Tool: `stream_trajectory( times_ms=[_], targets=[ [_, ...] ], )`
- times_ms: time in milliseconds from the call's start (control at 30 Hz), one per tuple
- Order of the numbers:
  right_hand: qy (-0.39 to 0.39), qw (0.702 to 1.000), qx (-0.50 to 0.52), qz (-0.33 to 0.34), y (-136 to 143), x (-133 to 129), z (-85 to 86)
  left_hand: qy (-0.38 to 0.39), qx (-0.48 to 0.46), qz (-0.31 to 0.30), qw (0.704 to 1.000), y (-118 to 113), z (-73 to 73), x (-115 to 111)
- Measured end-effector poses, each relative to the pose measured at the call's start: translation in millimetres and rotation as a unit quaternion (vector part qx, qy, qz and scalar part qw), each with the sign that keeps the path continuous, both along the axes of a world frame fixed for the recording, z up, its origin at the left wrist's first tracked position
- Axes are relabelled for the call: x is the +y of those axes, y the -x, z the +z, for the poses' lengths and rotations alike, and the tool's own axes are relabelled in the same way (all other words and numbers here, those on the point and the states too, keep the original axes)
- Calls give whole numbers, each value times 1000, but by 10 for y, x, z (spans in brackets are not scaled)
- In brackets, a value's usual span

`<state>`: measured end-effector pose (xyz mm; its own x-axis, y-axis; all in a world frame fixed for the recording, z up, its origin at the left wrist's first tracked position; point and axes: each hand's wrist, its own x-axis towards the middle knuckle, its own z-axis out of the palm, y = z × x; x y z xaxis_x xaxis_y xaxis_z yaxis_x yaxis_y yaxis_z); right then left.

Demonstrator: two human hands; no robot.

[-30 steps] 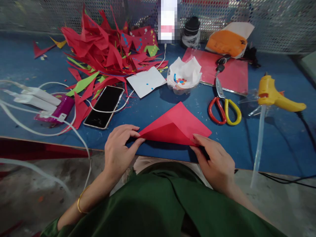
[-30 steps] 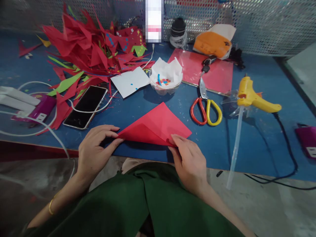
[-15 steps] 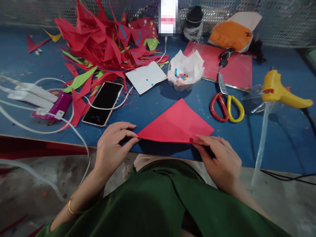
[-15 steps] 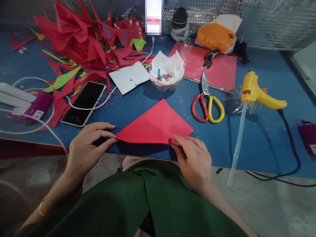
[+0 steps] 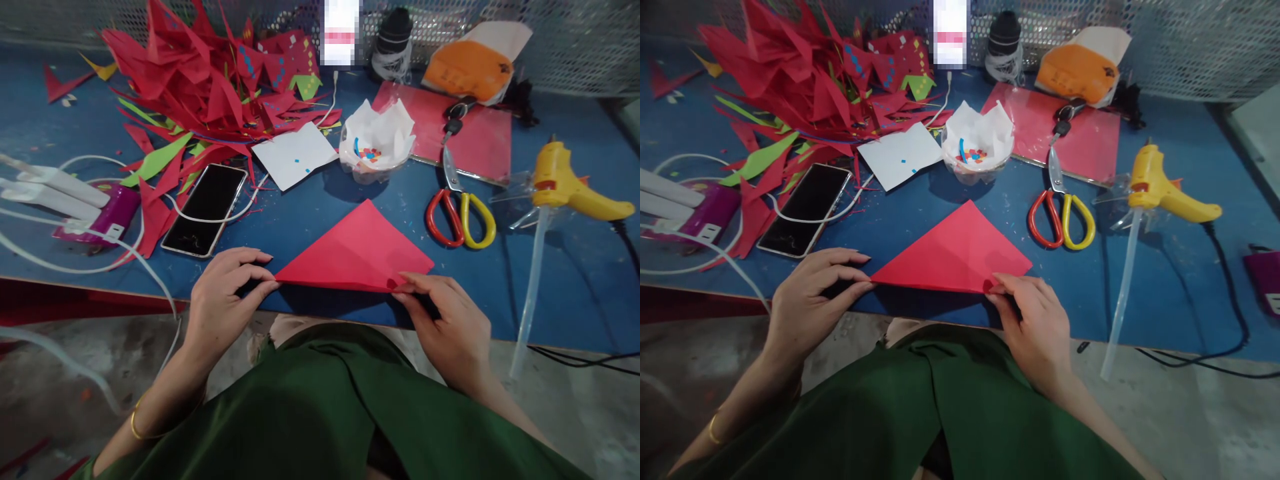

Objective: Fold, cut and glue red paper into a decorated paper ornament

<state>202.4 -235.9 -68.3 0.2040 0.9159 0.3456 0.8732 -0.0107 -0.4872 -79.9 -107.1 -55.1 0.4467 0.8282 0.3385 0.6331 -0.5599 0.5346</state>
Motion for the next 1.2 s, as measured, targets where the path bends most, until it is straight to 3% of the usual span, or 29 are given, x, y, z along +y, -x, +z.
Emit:
stream_trajectory(
  times_ms=[567, 1200],
  targets=[
    [45, 996, 42, -65, 5, 80, 23, 12, 48, -5, 999, -2, 28, -4],
    [51, 993, 15, -106, -91, 74, 34, -9, 97, 9, 995, -58, 74, -59]
  ],
)
